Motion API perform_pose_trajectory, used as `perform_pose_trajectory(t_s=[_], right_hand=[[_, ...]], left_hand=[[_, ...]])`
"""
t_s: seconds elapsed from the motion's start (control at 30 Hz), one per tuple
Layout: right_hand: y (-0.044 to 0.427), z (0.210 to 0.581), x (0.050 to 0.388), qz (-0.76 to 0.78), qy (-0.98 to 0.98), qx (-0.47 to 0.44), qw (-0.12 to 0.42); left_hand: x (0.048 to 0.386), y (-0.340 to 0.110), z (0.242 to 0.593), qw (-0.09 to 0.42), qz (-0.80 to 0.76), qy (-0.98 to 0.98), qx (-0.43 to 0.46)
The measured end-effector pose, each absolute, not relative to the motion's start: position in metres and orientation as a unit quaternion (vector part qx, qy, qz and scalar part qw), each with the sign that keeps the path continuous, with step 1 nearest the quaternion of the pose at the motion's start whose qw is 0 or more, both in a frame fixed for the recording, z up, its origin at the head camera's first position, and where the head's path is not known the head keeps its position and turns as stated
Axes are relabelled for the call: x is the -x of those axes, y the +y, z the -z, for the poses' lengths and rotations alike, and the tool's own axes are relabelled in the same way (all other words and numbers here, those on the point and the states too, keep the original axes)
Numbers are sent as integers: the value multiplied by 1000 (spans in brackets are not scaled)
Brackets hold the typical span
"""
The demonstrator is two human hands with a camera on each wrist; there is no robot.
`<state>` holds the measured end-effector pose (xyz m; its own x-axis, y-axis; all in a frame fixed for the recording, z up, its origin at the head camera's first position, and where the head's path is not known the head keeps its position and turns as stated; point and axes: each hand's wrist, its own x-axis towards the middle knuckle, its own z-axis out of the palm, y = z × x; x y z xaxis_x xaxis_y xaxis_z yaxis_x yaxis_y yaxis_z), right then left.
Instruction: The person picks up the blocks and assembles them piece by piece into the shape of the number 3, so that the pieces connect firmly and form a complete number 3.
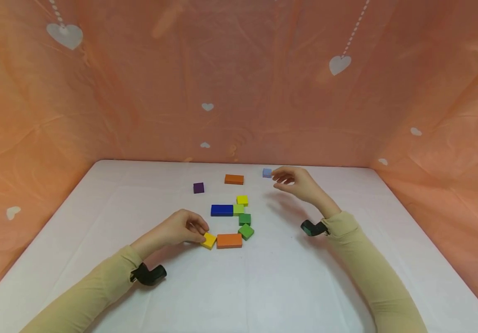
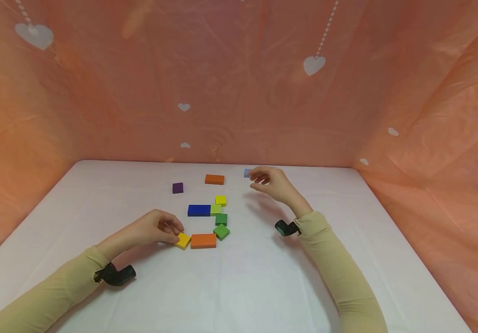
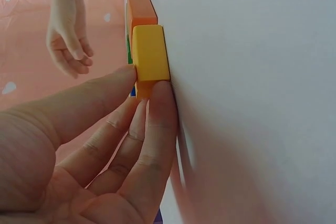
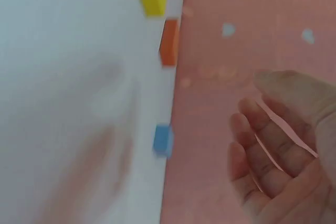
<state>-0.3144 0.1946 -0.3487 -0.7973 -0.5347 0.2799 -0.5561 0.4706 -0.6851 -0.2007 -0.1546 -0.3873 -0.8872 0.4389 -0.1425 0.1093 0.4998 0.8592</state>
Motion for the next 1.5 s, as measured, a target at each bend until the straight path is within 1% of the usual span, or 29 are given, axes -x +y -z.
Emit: perform_pose_trajectory(t_s=[0.13, 0.27, 0.5, 0.73, 0.87, 1.3, 1.5], right_hand=[[203, 354, 326, -403, -866, -296, 14], [209, 358, 336, -392, -871, -297, 24], [212, 365, 350, -404, -871, -280, -12], [212, 374, 366, -405, -880, -245, -27], [210, 376, 372, -392, -891, -226, -52], [190, 373, 383, -355, -912, -186, -82], [186, 377, 385, -359, -910, -194, -72]], left_hand=[[200, -155, 387, 175, -474, 847, -165], [199, -155, 385, 177, -472, 847, -170], [200, -155, 386, 177, -469, 848, -175], [200, -153, 386, 179, -467, 849, -171], [200, -152, 385, 178, -467, 850, -166], [199, -153, 387, 174, -467, 850, -169], [197, -151, 386, 179, -470, 848, -167]])
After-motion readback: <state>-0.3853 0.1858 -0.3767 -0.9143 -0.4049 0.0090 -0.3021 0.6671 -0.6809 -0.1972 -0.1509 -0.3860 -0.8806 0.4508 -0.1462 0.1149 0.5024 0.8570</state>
